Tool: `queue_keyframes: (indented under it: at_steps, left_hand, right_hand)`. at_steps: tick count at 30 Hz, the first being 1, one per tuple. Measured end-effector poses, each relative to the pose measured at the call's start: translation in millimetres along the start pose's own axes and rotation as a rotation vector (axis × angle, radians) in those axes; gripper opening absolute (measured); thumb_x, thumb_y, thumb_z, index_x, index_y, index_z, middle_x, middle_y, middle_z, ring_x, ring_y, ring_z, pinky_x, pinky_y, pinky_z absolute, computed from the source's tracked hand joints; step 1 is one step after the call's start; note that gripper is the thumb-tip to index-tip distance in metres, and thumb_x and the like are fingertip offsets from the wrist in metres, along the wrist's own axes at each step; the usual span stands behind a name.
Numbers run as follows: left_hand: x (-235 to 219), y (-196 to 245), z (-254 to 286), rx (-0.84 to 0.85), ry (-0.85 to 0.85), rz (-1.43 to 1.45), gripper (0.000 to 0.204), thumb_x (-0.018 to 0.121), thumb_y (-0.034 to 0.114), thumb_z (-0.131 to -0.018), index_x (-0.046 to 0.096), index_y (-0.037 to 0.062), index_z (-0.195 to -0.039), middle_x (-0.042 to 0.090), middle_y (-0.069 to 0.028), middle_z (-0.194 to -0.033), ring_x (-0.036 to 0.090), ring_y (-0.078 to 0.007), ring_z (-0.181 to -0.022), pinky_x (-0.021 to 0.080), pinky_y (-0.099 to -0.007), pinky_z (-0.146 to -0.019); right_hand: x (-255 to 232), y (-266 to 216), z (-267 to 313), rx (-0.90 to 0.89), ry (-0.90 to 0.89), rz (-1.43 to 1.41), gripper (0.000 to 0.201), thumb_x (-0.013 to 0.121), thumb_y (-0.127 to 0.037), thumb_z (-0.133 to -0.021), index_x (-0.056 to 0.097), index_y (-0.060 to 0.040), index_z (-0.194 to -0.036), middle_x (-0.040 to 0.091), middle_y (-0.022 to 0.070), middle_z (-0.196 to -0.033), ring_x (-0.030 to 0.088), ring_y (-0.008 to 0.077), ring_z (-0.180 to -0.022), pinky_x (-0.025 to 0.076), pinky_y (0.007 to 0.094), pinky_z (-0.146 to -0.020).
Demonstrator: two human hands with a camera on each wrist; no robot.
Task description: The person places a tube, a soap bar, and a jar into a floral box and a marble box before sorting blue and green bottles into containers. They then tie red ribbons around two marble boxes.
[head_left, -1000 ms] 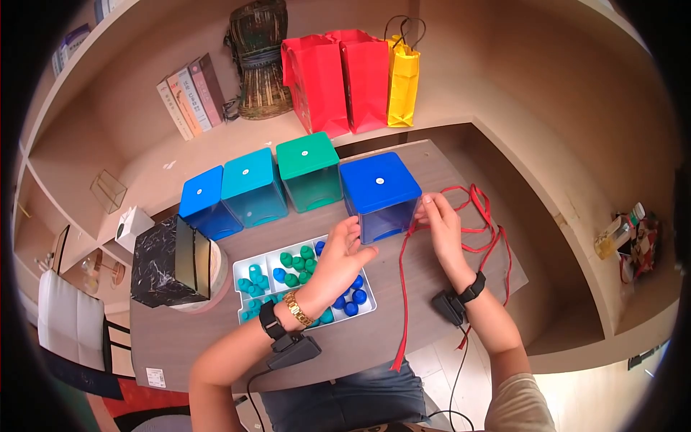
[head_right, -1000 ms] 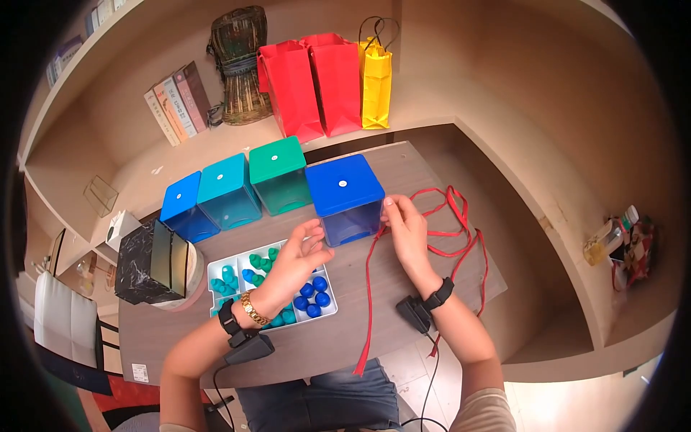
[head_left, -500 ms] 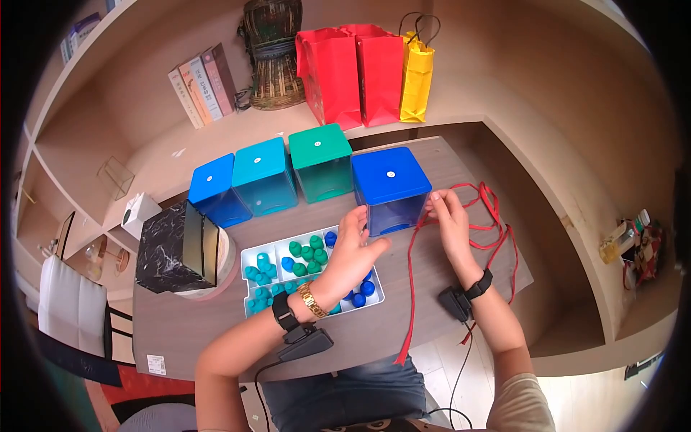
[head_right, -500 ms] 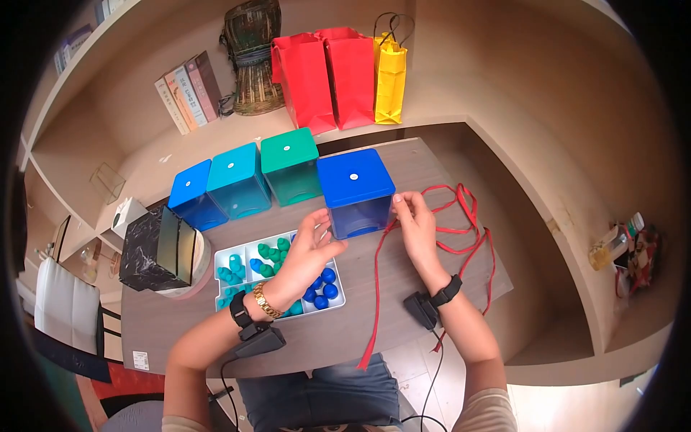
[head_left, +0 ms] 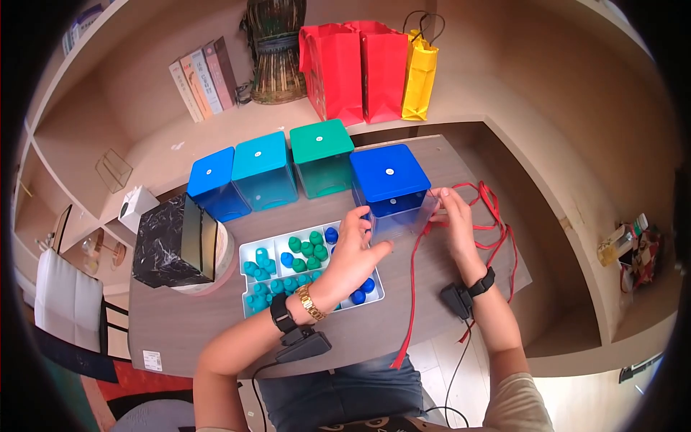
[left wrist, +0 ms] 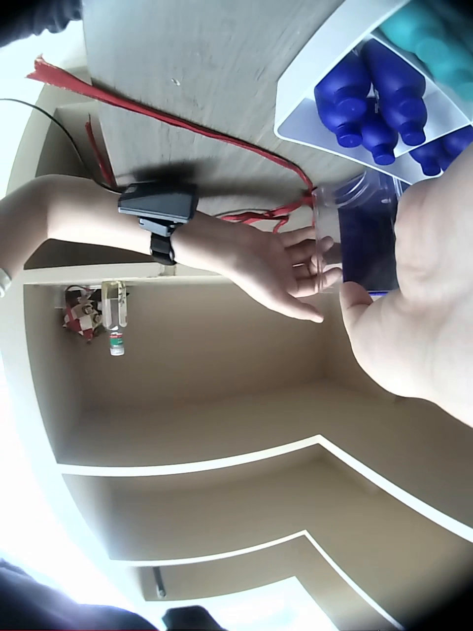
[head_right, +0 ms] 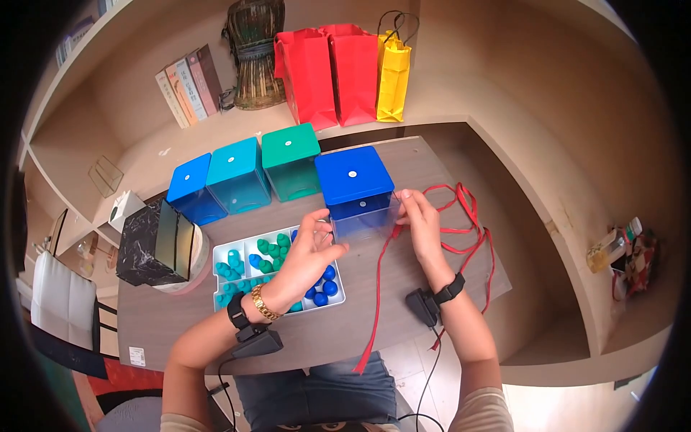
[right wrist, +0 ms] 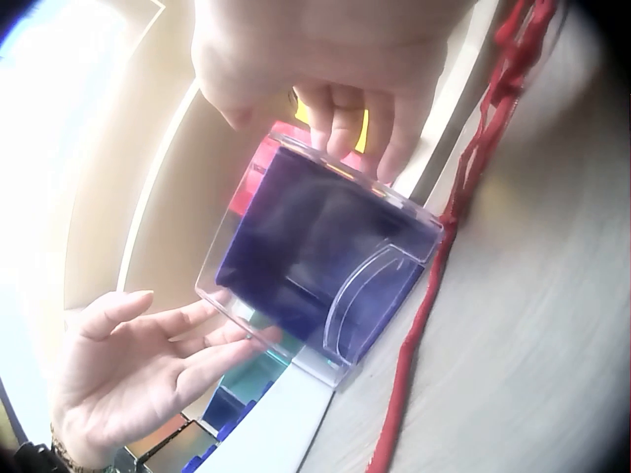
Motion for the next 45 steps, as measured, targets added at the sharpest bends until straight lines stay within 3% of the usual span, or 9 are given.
queue_keyframes:
  at_steps: [5,11,16,20,24,26,30,34,45]
  left_hand:
    - [2,6,18,-0.059,-0.061,0.072,0.076,0.076,0.008,-0.087,0.031,0.0089,-0.147,0.036,-0.0127,-0.135,0.033,-0.0359,-0.147,0.031,-0.0373,-0.118]
    - [9,8,45,-0.066,-0.132,0.140,0.076,0.073,0.003,-0.088,0.028,0.0090,-0.148,0.034,-0.0130,-0.136,0.030,-0.0334,-0.149,0.027,-0.0374,-0.121]
    - [18,3,64,0.055,-0.189,0.120,0.073,0.071,0.003,-0.091,0.024,0.0030,-0.148,0.032,-0.0170,-0.143,0.029,-0.0297,-0.149,0.023,-0.0417,-0.125]
    - [8,10,79,0.140,-0.187,0.017,0.063,0.071,0.006,-0.092,0.035,0.0045,-0.143,0.038,-0.0140,-0.143,0.037,-0.0266,-0.144,0.031,-0.0411,-0.121]
    - [-44,28,102,0.381,-0.111,-0.354,0.041,0.071,0.008,-0.090,0.055,0.0055,-0.128,0.053,-0.0117,-0.131,0.052,-0.0261,-0.127,0.043,-0.0407,-0.109]
    - [-64,30,116,0.493,-0.028,-0.508,0.022,0.072,0.008,-0.087,0.067,0.0061,-0.108,0.063,-0.0099,-0.108,0.060,-0.0287,-0.107,0.048,-0.0401,-0.094]
    - [-76,7,148,0.651,0.006,-1.047,0.013,0.074,0.010,-0.081,0.069,0.0075,-0.093,0.062,-0.0046,-0.095,0.058,-0.0233,-0.090,0.045,-0.0365,-0.077]
    - [-74,-6,155,0.719,0.015,-1.229,0.014,0.069,0.010,-0.079,0.068,0.0056,-0.092,0.060,-0.0046,-0.092,0.057,-0.0213,-0.087,0.043,-0.0348,-0.074]
    - [-68,-4,150,0.822,-0.020,-1.152,0.019,0.063,0.010,-0.075,0.067,0.0039,-0.092,0.060,-0.0055,-0.092,0.058,-0.0219,-0.089,0.044,-0.0350,-0.076]
  right_hand:
    - [-5,-8,4,-0.027,0.033,0.109,0.040,0.057,-0.041,-0.103,0.071,-0.0036,-0.100,0.058,-0.0006,-0.070,0.054,0.0076,-0.061,0.046,0.0248,-0.059]
    - [-10,-10,4,-0.168,0.005,0.237,0.023,0.065,-0.026,-0.098,0.066,-0.0046,-0.092,0.049,-0.0050,-0.061,0.043,0.0038,-0.056,0.030,0.0251,-0.050]
    - [-18,-16,2,-0.013,-0.072,0.098,0.017,0.068,-0.019,-0.095,0.065,-0.0043,-0.086,0.048,-0.0063,-0.056,0.043,0.0029,-0.051,0.028,0.0233,-0.048]
    - [-26,-19,-2,-0.017,-0.084,0.207,0.017,0.067,-0.018,-0.097,0.067,-0.0037,-0.087,0.052,-0.0045,-0.057,0.045,0.0038,-0.049,0.030,0.0232,-0.045]
    - [-19,-59,12,-0.240,0.094,0.345,0.009,0.071,-0.006,-0.093,0.067,0.0007,-0.089,0.063,-0.0003,-0.067,0.057,0.0060,-0.057,0.041,0.0215,-0.051]
    - [-3,-87,27,-0.398,-0.023,0.450,0.007,0.071,-0.005,-0.091,0.067,0.0004,-0.089,0.065,0.0011,-0.070,0.061,0.0077,-0.062,0.044,0.0222,-0.055]
    - [54,-137,61,-0.553,-0.446,0.647,0.007,0.073,-0.004,-0.086,0.069,-0.0015,-0.092,0.070,0.0085,-0.082,0.068,0.0196,-0.070,0.053,0.0307,-0.063]
    - [105,-133,67,-0.838,-0.733,0.951,0.015,0.074,-0.006,-0.081,0.070,-0.0031,-0.095,0.069,0.0111,-0.083,0.069,0.0264,-0.074,0.054,0.0374,-0.064]
    - [136,-68,43,-0.917,-0.910,1.323,0.017,0.067,-0.001,-0.073,0.071,-0.0046,-0.089,0.069,0.0136,-0.075,0.072,0.0315,-0.074,0.055,0.0416,-0.064]
Point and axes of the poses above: each hand's wrist, its own z-axis away from the middle knuckle, its own x-axis out of the palm, y = z × x, the point moved 2 cm from there along -z, towards the middle knuckle
